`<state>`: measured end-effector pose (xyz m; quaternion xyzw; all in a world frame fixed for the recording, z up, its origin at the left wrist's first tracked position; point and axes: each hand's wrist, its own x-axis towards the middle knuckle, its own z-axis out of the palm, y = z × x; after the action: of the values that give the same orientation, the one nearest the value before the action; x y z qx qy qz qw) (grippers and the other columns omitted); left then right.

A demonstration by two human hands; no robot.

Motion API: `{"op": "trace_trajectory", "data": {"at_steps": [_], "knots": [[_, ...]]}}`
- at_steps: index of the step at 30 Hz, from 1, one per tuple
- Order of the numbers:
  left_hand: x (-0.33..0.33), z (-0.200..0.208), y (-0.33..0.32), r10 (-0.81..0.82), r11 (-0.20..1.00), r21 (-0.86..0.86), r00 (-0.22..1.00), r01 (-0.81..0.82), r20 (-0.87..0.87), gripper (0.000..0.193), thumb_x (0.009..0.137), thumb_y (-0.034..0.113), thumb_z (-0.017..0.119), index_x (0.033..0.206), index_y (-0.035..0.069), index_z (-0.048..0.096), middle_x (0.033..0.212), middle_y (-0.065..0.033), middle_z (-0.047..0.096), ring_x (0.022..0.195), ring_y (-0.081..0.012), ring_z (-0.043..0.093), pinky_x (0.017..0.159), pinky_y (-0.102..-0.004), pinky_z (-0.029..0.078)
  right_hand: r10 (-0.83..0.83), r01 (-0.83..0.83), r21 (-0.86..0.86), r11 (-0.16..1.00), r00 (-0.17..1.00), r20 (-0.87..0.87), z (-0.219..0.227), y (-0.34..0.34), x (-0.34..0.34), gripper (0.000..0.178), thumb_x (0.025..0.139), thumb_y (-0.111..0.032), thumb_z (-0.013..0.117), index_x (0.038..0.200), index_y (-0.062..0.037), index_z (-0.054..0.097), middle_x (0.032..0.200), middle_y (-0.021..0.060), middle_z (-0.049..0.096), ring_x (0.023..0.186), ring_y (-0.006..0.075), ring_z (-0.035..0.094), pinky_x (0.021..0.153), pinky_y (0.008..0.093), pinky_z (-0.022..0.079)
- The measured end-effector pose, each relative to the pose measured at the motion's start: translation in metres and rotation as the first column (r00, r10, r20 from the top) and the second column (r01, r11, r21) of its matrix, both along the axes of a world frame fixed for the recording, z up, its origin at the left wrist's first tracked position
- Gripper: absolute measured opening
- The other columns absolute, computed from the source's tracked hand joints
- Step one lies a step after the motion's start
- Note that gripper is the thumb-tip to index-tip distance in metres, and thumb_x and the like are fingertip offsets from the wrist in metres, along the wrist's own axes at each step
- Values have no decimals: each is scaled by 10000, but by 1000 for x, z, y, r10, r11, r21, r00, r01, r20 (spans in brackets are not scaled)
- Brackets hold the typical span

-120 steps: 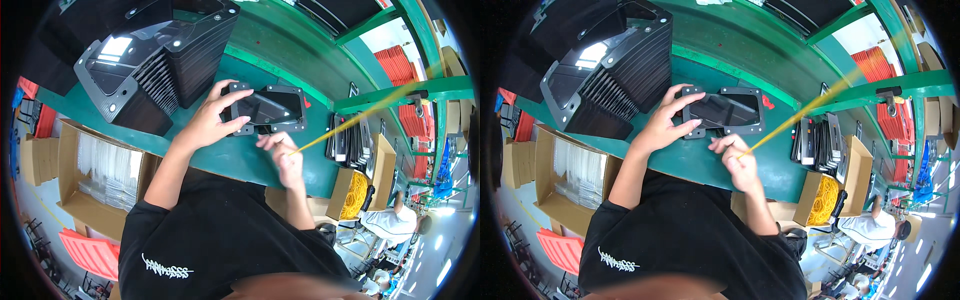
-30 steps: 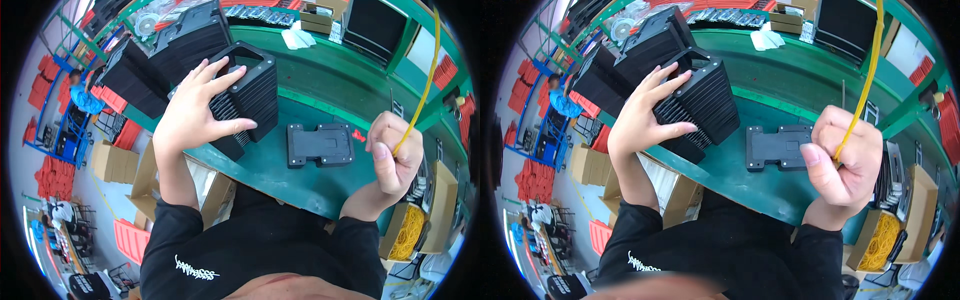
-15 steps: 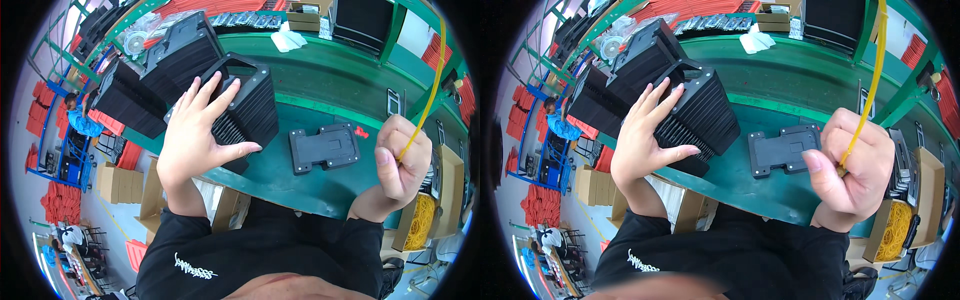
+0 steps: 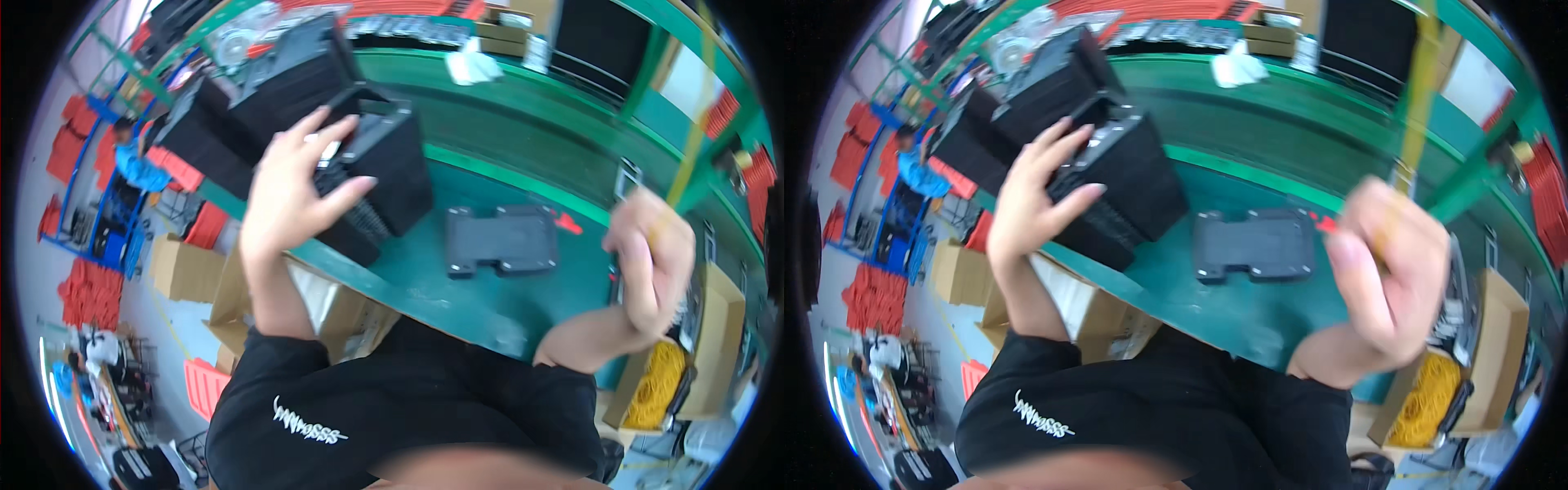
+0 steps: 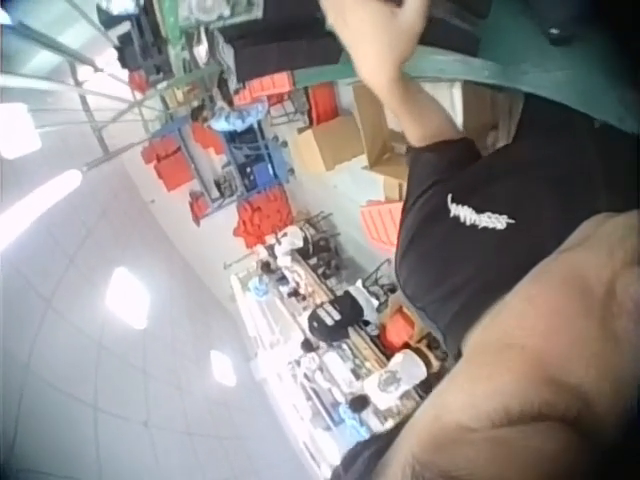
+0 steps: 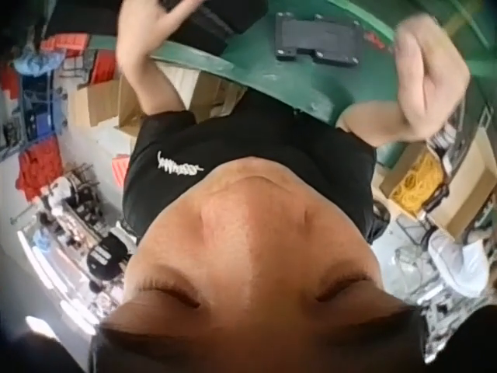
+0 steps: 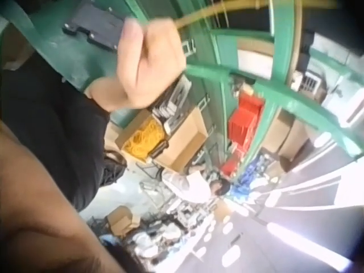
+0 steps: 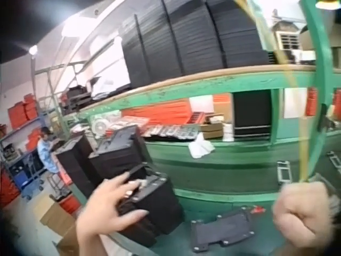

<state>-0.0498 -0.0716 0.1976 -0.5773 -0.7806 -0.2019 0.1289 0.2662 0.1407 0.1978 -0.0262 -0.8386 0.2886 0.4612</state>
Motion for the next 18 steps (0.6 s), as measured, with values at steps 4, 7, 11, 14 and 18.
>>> {"op": "trace_trajectory", "data": {"at_steps": [4, 7, 11, 14, 18], "knots": [[-2, 7, -8, -21, 999, 29, 997, 19, 74, 665, 821, 307, 823, 1424, 107, 629, 1506, -245, 530, 1362, -390, 550, 1132, -442, 428, -69, 140, -269, 953, 964, 259, -1, 24, -20, 426, 1026, -393, 583, 945, 23, 624, 811, 94, 584, 686, 206, 562, 619, 312, 450], [-2, -2, -3, -47, 999, 33, 986, 42, 159, 684, 816, 292, 824, 1440, 109, 611, 1535, -237, 500, 1382, -377, 538, 1130, -428, 432, -332, 362, -45, 931, 890, 313, -25, 40, -37, 448, 998, -439, 658, 1052, 5, 665, 922, 111, 670, 794, 238, 675, 688, 349, 523], [-4, 2, 4, -32, 999, 9, 980, 31, 196, 723, 806, 297, 833, 1462, 117, 587, 1572, -229, 457, 1405, -373, 519, 1135, -428, 430, -379, 364, 109, 925, 907, 185, -43, 50, -49, 436, 985, -434, 674, 1050, -3, 686, 946, 141, 704, 798, 252, 702, 686, 375, 536], [0, 2, 1, -5, 1000, -14, 980, 8, 199, 750, 797, 310, 839, 1474, 124, 574, 1596, -227, 431, 1424, -381, 498, 1144, -438, 422, -285, 262, 130, 956, 934, 214, -47, 50, -49, 419, 985, -420, 673, 1037, -5, 699, 918, 144, 708, 770, 257, 689, 679, 376, 533], [0, 4, -1, 5, 1000, -16, 991, -3, 132, 774, 778, 335, 852, 1471, 129, 576, 1627, -234, 392, 1489, -417, 410, 1174, -469, 389, -134, 130, 33, 991, 930, 342, -40, 51, -54, 381, 985, -383, 673, 1018, -5, 708, 876, 131, 710, 750, 254, 675, 674, 368, 529]]}}
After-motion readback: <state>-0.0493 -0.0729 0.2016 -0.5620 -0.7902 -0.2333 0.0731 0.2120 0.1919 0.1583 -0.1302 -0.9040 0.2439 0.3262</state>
